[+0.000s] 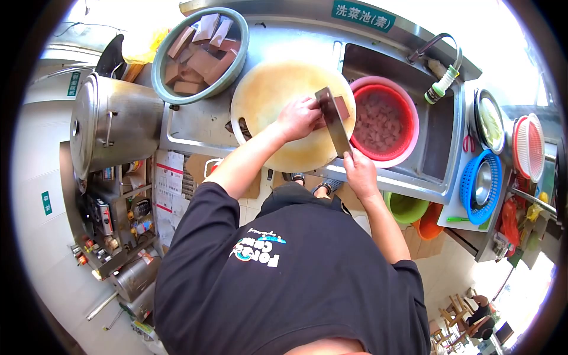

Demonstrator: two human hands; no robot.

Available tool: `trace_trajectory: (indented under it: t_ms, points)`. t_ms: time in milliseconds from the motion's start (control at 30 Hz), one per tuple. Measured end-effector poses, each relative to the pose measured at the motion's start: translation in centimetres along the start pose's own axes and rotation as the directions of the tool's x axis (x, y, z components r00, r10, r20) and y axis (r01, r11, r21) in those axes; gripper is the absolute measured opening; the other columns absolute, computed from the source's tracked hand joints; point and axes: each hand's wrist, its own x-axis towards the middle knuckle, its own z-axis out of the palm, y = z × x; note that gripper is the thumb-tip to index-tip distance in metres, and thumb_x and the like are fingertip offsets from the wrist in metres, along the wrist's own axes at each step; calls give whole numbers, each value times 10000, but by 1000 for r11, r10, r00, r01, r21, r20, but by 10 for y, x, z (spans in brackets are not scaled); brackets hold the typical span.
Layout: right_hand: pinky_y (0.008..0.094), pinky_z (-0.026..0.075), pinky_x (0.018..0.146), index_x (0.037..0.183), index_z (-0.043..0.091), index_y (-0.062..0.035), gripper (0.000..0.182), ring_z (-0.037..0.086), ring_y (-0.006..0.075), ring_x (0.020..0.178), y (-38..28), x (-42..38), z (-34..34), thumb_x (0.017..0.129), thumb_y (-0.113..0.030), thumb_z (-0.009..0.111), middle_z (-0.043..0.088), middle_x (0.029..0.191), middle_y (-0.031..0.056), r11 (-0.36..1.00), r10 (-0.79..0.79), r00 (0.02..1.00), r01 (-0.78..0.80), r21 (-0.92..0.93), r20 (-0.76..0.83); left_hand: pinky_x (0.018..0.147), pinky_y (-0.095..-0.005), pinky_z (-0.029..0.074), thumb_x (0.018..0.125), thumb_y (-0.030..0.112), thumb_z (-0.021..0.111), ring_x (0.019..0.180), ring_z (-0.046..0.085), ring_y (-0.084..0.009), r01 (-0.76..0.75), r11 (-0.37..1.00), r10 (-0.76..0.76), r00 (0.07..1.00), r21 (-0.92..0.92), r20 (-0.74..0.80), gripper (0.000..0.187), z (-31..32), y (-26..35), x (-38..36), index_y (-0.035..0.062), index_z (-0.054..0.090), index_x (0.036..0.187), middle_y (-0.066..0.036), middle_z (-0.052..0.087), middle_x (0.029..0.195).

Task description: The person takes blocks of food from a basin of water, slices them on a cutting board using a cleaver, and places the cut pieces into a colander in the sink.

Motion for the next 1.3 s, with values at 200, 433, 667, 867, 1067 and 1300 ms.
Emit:
trace_trajectory:
  t_ms: [200,433,667,867,1067,1300]
  points:
    - [505,497,740,1025,676,-42,222,639,442,867,-6,5,-1,962,-231,576,669,889,239,999,9,999,-7,-39,35,850,-425,524,699,96,690,946,611,-306,-22,1000,22,1000,-20,7,131,-4,-6,-1,82,692,830,-77,637,945]
    - [504,499,732,1008,656,-46,200,641,438,860,0,10,6,963,-224,577,669,889,235,991,3,994,12,-131,108,836,-413,523,698,116,708,944,619,-293,-30,997,29,999,65,25,147,-6,-9,-12,96,701,843,-72,646,980]
    - [495,506,735,1046,674,-61,202,650,420,860,-2,6,12,965,-217,573,684,895,209,996,10,995,0,-94,98,771,-419,524,702,123,718,882,621,-292,-17,999,16,999,32,33,120,-7,-10,-15,108,690,818,-64,642,943]
    - [504,497,724,961,651,-27,207,647,422,845,-7,3,15,968,-214,565,671,864,222,998,-57,998,58,-12,33,722,-413,526,707,120,721,831,628,-288,5,1000,-6,998,-8,-58,99,-1,-11,-20,111,678,796,-57,642,916]
    - [508,494,720,936,641,-20,194,643,429,823,-15,-1,15,967,-196,563,667,851,223,998,-46,998,47,-28,35,728,-413,533,719,111,719,833,636,-280,37,999,-40,995,-27,-87,69,0,-8,-24,116,674,771,-50,641,883]
    - [507,495,726,947,643,-14,202,643,430,832,-12,1,14,965,-199,566,670,857,225,994,-42,995,51,-100,94,710,-399,534,723,112,722,833,635,-284,23,1000,-24,991,-6,-129,70,1,-9,-24,110,667,765,-57,641,878]
